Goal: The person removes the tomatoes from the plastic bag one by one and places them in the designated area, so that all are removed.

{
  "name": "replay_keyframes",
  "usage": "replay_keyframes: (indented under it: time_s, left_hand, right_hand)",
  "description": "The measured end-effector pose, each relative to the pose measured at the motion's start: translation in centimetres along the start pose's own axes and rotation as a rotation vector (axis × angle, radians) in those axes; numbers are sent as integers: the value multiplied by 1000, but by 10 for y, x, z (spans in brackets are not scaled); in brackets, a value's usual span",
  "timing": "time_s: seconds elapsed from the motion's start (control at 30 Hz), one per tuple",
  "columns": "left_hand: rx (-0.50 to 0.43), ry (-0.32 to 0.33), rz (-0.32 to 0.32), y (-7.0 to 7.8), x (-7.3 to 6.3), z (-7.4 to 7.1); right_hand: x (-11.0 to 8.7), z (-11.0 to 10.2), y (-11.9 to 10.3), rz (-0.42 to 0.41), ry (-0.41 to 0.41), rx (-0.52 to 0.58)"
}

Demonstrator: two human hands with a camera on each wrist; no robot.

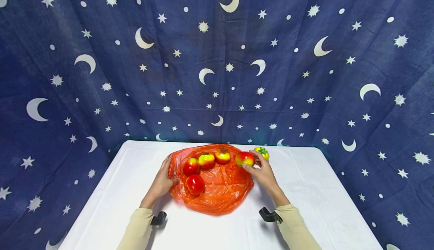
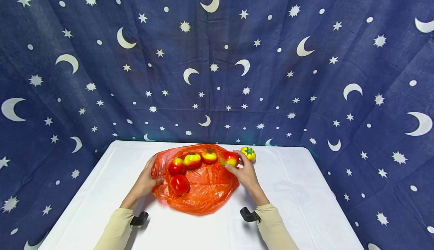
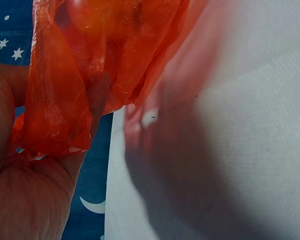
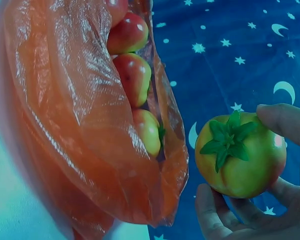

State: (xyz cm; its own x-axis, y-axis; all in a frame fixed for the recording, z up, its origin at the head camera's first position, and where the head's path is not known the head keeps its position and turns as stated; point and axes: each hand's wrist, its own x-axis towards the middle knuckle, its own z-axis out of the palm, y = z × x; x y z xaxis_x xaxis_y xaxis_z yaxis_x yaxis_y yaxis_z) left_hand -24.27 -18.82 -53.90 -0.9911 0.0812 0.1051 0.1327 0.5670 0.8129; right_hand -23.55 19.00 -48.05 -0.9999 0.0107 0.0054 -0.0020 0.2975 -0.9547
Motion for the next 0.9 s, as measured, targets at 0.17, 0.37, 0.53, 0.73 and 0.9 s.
replay_keyframes:
  time_s: [0.17, 0.37, 0.53, 0.73, 0.9]
  left_hand:
    - [-9, 7, 11, -1, 0, 1]
    - [0, 16, 25, -4, 1, 1]
    - [-12, 7, 8, -3, 2, -1]
    - [-11, -18, -14, -3, 3, -2]
    - [-6, -18, -10, -3, 2, -1]
  right_hand:
    - [-13, -5, -19, -26, 7, 31]
    - [-4, -12, -3, -25, 39, 31]
    - [7, -19, 16, -32, 51, 11]
    - [5, -23, 18, -30, 69, 11]
    - [-2, -27, 8, -28, 75, 18]
